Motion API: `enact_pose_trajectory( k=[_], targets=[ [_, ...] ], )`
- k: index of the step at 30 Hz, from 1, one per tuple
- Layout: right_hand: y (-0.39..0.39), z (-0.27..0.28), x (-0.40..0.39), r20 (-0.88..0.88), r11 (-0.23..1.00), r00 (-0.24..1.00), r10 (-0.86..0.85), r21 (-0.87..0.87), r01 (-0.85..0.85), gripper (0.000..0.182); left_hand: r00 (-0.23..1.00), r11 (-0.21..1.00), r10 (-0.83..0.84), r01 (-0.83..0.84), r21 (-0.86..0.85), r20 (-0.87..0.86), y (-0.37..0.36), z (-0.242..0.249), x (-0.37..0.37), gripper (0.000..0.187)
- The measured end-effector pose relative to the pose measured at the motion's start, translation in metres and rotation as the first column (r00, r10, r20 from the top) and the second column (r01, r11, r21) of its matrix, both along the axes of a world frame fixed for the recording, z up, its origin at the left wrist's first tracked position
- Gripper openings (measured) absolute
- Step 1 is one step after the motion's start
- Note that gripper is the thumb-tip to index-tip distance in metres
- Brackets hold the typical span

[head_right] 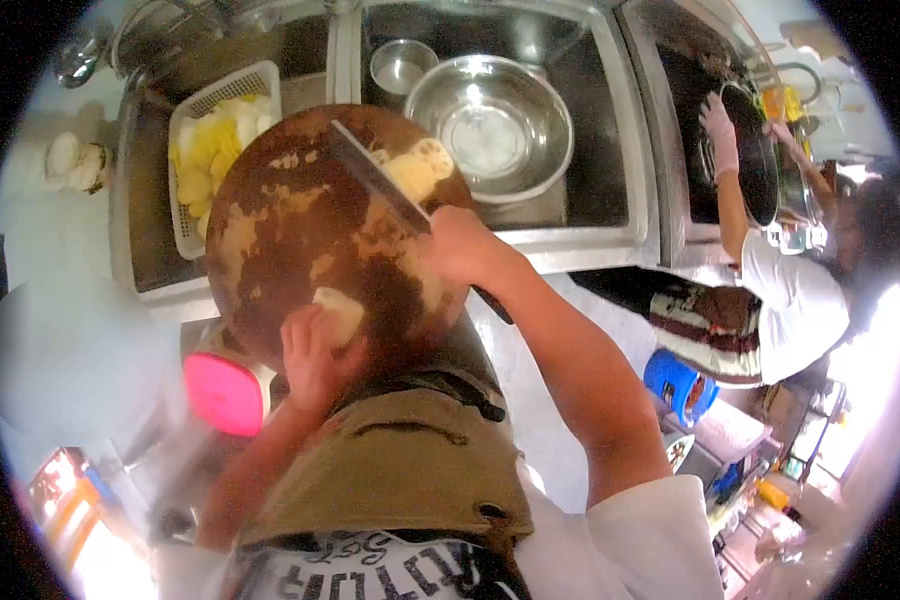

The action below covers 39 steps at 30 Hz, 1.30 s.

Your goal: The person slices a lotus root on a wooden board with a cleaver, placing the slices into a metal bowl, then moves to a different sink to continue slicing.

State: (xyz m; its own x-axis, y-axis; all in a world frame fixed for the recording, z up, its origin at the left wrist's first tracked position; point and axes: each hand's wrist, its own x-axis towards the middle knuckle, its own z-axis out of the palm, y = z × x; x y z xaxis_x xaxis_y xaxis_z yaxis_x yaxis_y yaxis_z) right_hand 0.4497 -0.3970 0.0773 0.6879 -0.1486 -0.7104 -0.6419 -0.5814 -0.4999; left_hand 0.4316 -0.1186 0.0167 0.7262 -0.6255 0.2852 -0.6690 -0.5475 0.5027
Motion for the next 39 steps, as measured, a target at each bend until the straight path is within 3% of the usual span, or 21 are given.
enact_pose_trajectory(
  k=[4,10,11,13,14,16,17,18,21,24,25,26,27,28,30,31,34,36,39],
  targets=[
    [-0.057,-0.010,0.013,0.073,0.994,0.991,-0.111,0.017,0.110,0.033,0.988,0.983,0.154,-0.154,0.099,0.015,-0.012,-0.002,-0.008,0.053],
    [-0.147,-0.008,0.022,0.062,0.990,0.991,-0.121,0.077,0.116,0.029,0.942,0.933,0.335,-0.332,0.141,0.005,-0.042,0.014,-0.012,0.054],
    [-0.156,-0.009,0.019,0.070,0.991,0.992,-0.105,0.084,0.099,0.030,0.880,0.904,0.427,-0.425,0.058,-0.208,-0.048,0.016,-0.013,0.053],
    [-0.175,-0.016,0.008,0.109,0.988,0.985,-0.135,0.094,0.125,0.030,0.630,0.778,0.471,-0.626,-0.045,-0.617,-0.063,0.014,-0.013,0.051],
    [-0.185,-0.016,0.004,0.102,0.986,0.985,-0.138,0.112,0.127,0.030,0.567,0.732,0.439,-0.676,-0.089,-0.697,-0.066,0.011,-0.009,0.041],
    [-0.199,-0.006,-0.001,0.106,0.981,0.982,-0.156,0.129,0.142,0.032,0.329,0.609,0.301,-0.788,-0.085,-0.895,-0.064,0.001,-0.002,0.034],
    [-0.202,-0.002,-0.005,0.123,0.982,0.981,-0.152,0.129,0.136,0.033,0.205,0.556,0.198,-0.829,-0.062,-0.959,-0.068,-0.003,0.002,0.032],
    [-0.206,0.001,-0.013,0.135,0.982,0.978,-0.160,0.121,0.144,0.033,0.173,0.478,0.283,-0.878,-0.018,-0.943,-0.091,0.017,0.003,0.032],
    [-0.214,0.004,-0.037,0.121,0.977,0.974,-0.193,0.119,0.178,0.036,0.148,0.539,0.372,-0.838,0.084,-0.916,-0.095,0.020,0.005,0.034],
    [-0.204,0.009,-0.047,0.102,0.973,0.977,-0.185,0.162,0.167,0.035,0.578,0.712,0.649,-0.690,0.128,-0.495,-0.038,-0.053,0.002,0.037],
    [-0.202,-0.005,-0.049,0.118,0.970,0.977,-0.178,0.190,0.154,0.034,0.463,0.633,0.691,-0.759,0.155,-0.555,-0.061,-0.012,-0.006,0.035],
    [-0.194,-0.010,-0.046,0.100,0.967,0.981,-0.166,0.209,0.142,0.034,0.620,0.703,0.686,-0.699,0.128,-0.380,-0.046,-0.025,-0.011,0.034],
    [-0.185,-0.008,-0.045,0.083,0.964,0.982,-0.170,0.219,0.149,0.034,0.602,0.693,0.684,-0.712,0.111,-0.412,-0.063,0.004,-0.008,0.033],
    [-0.172,-0.003,-0.043,0.070,0.967,0.990,-0.126,0.230,0.106,0.035,0.610,0.690,0.698,-0.713,0.125,-0.375,-0.055,-0.007,-0.013,0.033],
    [-0.154,0.005,-0.040,0.051,0.970,0.997,-0.049,0.240,0.036,0.038,0.716,0.763,0.636,-0.639,0.097,-0.287,-0.064,0.016,-0.023,0.045],
    [-0.142,0.002,-0.041,0.061,0.966,0.996,-0.065,0.255,0.048,0.041,0.837,0.852,0.524,-0.516,0.090,-0.157,-0.064,0.013,-0.022,0.052],
    [-0.120,-0.010,-0.045,0.223,0.973,0.969,0.110,0.177,-0.151,0.042,0.853,0.869,0.495,-0.487,0.090,-0.167,-0.071,0.011,-0.026,0.054],
    [-0.102,-0.007,-0.042,0.186,0.954,0.958,0.217,0.168,-0.249,0.042,0.838,0.859,0.512,-0.507,0.076,-0.192,-0.070,0.000,-0.021,0.055],
    [-0.076,-0.007,-0.041,0.236,0.932,0.941,0.242,0.213,-0.293,0.042,0.827,0.849,0.529,-0.513,0.129,-0.192,-0.069,0.001,-0.024,0.056]
  ],
)
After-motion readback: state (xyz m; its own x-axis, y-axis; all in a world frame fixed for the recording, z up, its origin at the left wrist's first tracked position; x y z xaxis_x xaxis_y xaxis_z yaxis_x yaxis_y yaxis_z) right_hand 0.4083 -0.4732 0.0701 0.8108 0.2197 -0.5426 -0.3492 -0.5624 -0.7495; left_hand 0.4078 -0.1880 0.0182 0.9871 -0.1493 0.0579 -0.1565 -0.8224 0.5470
